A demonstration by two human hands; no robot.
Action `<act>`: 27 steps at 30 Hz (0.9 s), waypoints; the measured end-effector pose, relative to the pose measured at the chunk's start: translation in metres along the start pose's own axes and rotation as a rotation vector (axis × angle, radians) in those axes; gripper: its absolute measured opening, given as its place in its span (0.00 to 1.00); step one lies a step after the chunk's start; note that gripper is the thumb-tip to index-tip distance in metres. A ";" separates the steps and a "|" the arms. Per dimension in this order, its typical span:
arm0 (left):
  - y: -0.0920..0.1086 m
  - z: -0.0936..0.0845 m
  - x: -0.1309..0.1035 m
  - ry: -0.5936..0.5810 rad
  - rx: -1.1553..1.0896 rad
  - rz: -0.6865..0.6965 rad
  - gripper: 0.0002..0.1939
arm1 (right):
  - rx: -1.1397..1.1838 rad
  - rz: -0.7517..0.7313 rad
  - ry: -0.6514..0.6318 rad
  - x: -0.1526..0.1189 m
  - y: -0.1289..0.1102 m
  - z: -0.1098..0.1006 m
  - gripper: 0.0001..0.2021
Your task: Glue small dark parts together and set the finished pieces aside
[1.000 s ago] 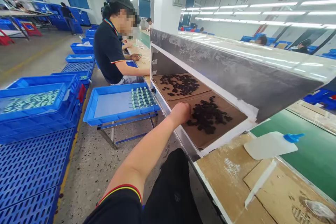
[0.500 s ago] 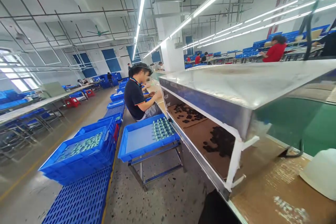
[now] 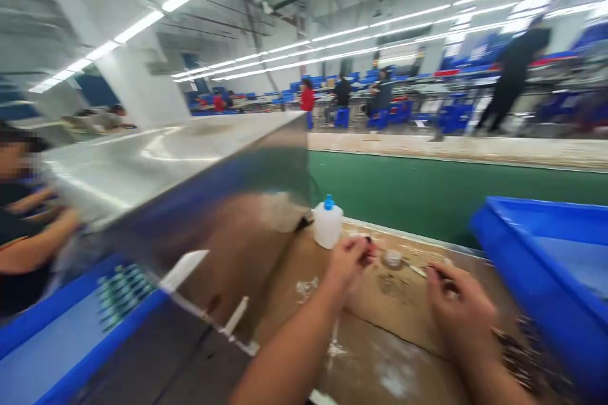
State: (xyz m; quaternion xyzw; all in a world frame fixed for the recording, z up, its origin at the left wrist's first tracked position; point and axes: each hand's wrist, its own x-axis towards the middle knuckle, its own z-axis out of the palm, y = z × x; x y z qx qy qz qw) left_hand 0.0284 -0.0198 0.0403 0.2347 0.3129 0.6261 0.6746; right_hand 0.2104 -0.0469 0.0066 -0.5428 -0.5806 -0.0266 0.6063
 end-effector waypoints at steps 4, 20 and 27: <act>0.001 -0.026 0.018 0.050 -0.141 -0.128 0.20 | -0.007 -0.047 -0.110 -0.004 0.019 -0.009 0.08; -0.009 -0.028 0.022 0.001 0.101 -0.115 0.23 | 0.231 0.339 -0.127 0.002 0.036 0.020 0.11; -0.017 -0.030 0.025 -0.013 0.167 -0.045 0.23 | 0.115 0.227 -0.248 0.008 0.040 0.035 0.10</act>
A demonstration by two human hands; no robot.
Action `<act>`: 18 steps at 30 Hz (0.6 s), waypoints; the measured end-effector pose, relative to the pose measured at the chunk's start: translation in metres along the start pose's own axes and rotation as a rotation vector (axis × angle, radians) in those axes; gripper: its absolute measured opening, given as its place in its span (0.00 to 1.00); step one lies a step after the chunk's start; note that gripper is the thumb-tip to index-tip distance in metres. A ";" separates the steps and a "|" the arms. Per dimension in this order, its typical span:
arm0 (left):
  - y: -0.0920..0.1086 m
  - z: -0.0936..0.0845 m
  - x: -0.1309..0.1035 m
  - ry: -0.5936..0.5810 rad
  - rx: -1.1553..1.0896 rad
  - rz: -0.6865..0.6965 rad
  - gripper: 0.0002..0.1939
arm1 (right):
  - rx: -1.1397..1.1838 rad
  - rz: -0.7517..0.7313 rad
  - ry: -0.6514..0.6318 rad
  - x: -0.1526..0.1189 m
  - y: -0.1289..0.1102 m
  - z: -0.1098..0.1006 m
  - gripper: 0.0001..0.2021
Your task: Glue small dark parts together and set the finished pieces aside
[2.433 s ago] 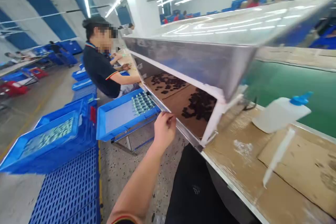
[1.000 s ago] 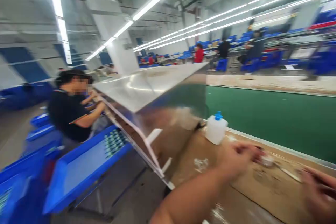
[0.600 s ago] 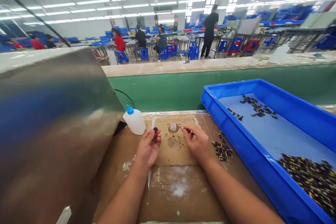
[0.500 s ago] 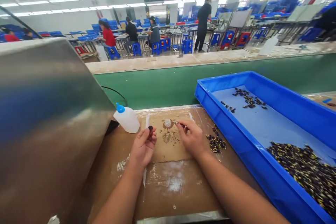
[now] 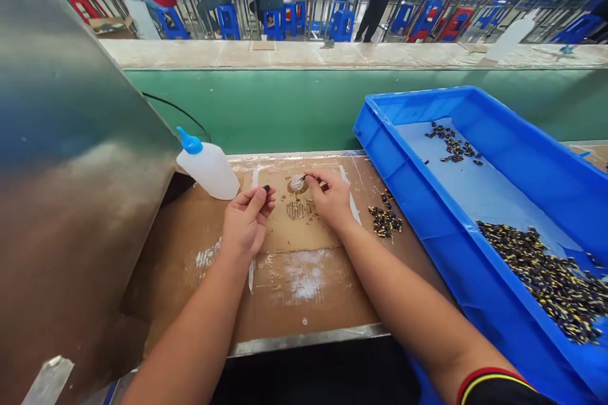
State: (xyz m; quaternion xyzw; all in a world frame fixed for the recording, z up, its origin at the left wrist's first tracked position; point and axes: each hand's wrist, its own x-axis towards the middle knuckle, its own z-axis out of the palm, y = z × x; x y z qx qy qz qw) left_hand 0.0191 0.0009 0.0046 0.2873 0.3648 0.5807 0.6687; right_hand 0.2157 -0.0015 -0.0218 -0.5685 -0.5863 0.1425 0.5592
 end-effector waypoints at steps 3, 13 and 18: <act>-0.002 0.002 -0.001 -0.005 0.008 -0.006 0.24 | -0.125 -0.110 -0.046 0.004 -0.004 -0.003 0.10; -0.003 0.002 -0.004 0.002 -0.001 0.002 0.21 | -0.306 -0.332 -0.087 0.011 0.001 -0.004 0.11; -0.005 0.003 -0.006 -0.013 -0.017 -0.012 0.20 | -0.300 -0.339 -0.051 0.006 0.005 0.003 0.11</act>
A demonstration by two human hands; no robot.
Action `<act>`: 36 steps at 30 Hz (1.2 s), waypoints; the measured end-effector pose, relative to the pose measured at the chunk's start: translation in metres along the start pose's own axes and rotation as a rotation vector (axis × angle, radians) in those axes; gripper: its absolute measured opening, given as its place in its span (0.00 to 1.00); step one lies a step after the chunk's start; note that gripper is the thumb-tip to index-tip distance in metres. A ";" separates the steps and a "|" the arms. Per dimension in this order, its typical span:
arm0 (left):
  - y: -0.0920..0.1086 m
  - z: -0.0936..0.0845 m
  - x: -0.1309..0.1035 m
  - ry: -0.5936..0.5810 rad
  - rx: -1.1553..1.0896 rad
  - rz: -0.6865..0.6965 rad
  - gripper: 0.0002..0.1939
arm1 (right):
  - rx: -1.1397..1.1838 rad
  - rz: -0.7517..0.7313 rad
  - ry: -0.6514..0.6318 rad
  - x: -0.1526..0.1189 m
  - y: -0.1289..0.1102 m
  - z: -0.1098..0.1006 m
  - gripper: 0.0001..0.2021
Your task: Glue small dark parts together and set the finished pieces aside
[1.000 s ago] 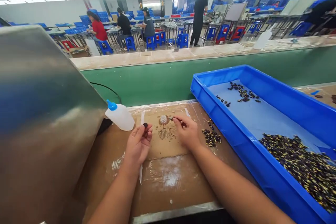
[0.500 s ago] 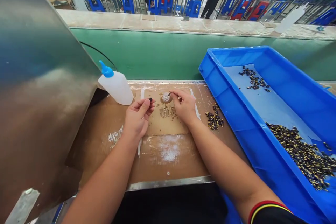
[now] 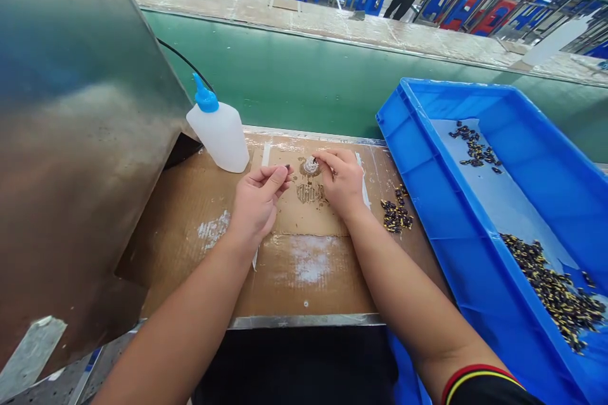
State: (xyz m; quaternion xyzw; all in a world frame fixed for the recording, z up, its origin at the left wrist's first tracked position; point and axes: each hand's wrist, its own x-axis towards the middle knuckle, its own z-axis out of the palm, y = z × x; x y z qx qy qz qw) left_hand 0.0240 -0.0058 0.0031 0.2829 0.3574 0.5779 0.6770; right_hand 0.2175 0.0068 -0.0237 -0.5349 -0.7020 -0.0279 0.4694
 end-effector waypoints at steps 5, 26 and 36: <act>-0.003 0.000 -0.001 -0.010 -0.004 0.004 0.19 | 0.017 0.016 0.003 -0.001 -0.003 0.002 0.12; 0.002 0.000 -0.001 -0.031 -0.030 -0.073 0.19 | -0.024 0.000 0.302 0.005 -0.025 -0.023 0.09; -0.003 -0.003 -0.001 -0.086 -0.011 -0.094 0.20 | 0.109 0.230 0.279 -0.006 -0.032 -0.036 0.07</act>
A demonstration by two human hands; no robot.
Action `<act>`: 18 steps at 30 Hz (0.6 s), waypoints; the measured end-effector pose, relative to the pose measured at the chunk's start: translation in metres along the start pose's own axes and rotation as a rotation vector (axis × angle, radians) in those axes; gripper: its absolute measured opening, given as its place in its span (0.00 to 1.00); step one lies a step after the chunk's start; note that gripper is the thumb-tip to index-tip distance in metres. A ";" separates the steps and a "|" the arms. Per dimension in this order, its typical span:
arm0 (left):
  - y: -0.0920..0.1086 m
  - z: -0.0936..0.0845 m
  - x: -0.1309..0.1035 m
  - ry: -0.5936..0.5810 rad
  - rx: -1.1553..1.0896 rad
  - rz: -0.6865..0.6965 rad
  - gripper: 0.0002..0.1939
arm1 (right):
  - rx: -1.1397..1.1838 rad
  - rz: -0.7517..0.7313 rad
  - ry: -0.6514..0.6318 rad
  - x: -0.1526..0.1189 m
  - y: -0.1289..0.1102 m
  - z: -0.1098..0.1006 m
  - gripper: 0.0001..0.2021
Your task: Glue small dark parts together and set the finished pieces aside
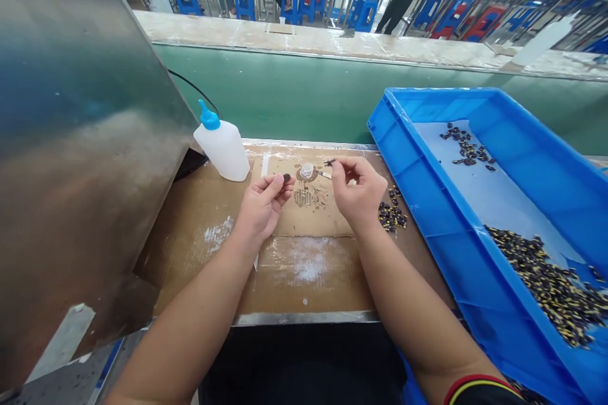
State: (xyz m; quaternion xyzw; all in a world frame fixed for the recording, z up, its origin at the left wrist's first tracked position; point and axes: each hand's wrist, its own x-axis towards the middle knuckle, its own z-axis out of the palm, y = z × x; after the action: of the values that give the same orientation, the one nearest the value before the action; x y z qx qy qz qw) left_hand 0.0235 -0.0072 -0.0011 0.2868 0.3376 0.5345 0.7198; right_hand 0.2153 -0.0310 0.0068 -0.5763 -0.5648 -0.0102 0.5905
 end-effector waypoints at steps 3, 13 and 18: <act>0.000 0.001 -0.001 0.003 0.010 -0.001 0.19 | 0.267 0.242 -0.143 -0.012 -0.009 -0.006 0.07; 0.003 0.005 -0.005 -0.030 0.013 0.012 0.18 | 0.552 0.319 -0.297 -0.031 -0.024 -0.003 0.09; 0.005 0.009 -0.011 -0.064 0.018 0.026 0.17 | 0.338 0.041 -0.247 -0.039 -0.030 -0.006 0.07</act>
State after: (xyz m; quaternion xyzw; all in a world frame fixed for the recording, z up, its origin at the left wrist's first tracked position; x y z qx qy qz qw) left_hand 0.0256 -0.0168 0.0097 0.3143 0.3155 0.5313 0.7207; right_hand 0.1855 -0.0704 0.0017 -0.4774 -0.6146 0.1676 0.6051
